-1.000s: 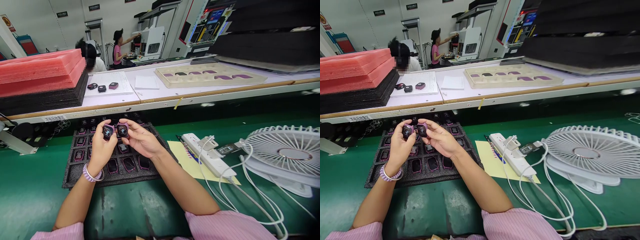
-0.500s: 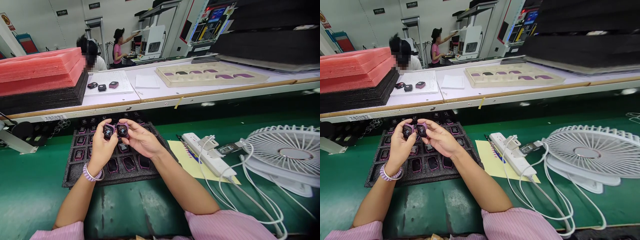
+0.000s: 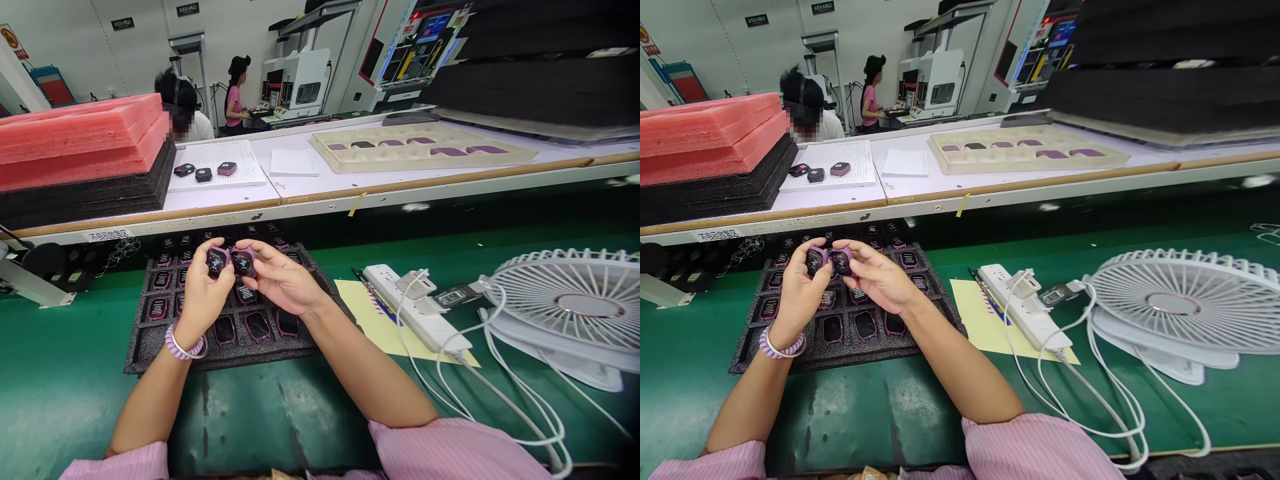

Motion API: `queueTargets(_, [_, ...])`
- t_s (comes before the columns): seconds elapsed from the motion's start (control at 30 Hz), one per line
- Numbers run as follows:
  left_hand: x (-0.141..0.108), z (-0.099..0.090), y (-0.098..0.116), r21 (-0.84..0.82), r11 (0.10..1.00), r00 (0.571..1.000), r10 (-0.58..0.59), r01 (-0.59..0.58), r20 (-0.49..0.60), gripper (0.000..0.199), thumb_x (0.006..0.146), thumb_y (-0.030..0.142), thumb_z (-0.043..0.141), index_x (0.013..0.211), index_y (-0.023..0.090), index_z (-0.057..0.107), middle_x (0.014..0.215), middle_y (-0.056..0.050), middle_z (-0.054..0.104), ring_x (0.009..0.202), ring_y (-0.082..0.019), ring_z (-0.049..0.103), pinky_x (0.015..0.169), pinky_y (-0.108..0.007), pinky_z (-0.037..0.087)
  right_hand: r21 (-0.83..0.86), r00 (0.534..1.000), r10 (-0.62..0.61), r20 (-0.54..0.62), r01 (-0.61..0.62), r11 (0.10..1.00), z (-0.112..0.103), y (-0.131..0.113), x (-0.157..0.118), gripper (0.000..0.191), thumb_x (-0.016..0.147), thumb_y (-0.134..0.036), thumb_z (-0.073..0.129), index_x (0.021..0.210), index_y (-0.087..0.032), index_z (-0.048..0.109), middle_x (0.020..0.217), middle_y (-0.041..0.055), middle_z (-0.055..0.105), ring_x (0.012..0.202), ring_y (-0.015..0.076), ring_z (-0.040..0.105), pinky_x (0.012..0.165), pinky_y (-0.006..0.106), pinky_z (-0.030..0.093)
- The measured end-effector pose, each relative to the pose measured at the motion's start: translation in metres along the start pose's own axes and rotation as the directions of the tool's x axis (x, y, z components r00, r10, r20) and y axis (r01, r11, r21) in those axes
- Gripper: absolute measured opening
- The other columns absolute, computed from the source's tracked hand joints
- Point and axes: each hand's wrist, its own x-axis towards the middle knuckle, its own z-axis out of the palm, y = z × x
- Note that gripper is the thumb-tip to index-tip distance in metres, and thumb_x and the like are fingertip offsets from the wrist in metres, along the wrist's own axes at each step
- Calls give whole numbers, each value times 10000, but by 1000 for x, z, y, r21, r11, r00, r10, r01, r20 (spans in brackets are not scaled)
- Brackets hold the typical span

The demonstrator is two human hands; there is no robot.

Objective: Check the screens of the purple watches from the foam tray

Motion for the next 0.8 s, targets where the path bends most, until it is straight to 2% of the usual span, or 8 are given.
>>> queueTargets(0.1, [4, 0, -1, -183, 969, 986, -161, 165, 32, 471, 780, 276, 713, 1217, 161, 580, 995, -51, 643, 748, -125, 588, 693, -245, 503, -13, 997, 66, -35, -67, 998, -6, 0, 2, 386, 879, -232, 789, 1249, -235, 681, 1084, 44, 631, 800, 150, 592, 691, 248, 508])
queueTargets(0.2, [7, -2, 2, -389, 846, 931, -340, 365, 132, 654, 776, 322, 752, 1344, 138, 485, 954, -51, 653, 628, -95, 559, 602, -223, 482, -51, 991, 92, -97, -97, 994, -12, -2, 3, 450, 892, -256, 751, 1313, -213, 597, 1002, 59, 674, 778, 182, 659, 718, 289, 528])
queueTargets(0.27, [7, -4, 6, -464, 778, 905, -382, 423, 185, 734, 773, 350, 768, 1388, 122, 438, 915, -54, 663, 626, -108, 593, 582, -217, 484, -76, 987, 70, -142, -82, 994, -15, -4, 4, 449, 885, -270, 748, 1294, -201, 578, 985, 65, 685, 755, 183, 665, 704, 286, 526])
queueTargets(0.33, [6, -5, 8, -489, 754, 899, -380, 438, 219, 745, 770, 372, 781, 1384, 122, 443, 921, -64, 670, 638, -127, 628, 559, -215, 491, -98, 984, 50, -169, -67, 993, -17, -7, 4, 431, 869, -287, 757, 1253, -199, 581, 1009, 73, 690, 721, 169, 648, 672, 275, 515])
queueTargets(0.43, [6, -6, 8, -480, 768, 906, -351, 424, 238, 661, 781, 382, 776, 1331, 142, 499, 950, -59, 660, 631, -130, 649, 535, -215, 511, -115, 983, 25, -180, -46, 992, -16, -9, 4, 428, 832, -319, 789, 1192, -197, 591, 1025, 76, 690, 696, 153, 619, 642, 259, 496])
queueTargets(0.63, [5, -5, 6, -456, 825, 938, -246, 335, 244, 555, 789, 292, 724, 1297, 182, 529, 1025, -48, 662, 719, -132, 699, 713, -257, 619, -201, 983, -44, -180, 7, 980, -11, -9, 2, 434, 798, -300, 788, 1181, -206, 608, 991, 39, 663, 682, 138, 590, 627, 255, 478])
queueTargets(0.8, [3, -3, 9, -418, 857, 948, -222, 301, 227, 488, 755, 252, 705, 1207, 165, 541, 1103, -68, 659, 669, -120, 702, 682, -248, 637, -272, 985, -85, -150, 42, 961, -8, -10, 0, 475, 763, -236, 765, 1206, -205, 594, 963, 24, 654, 652, 128, 579, 624, 262, 471])
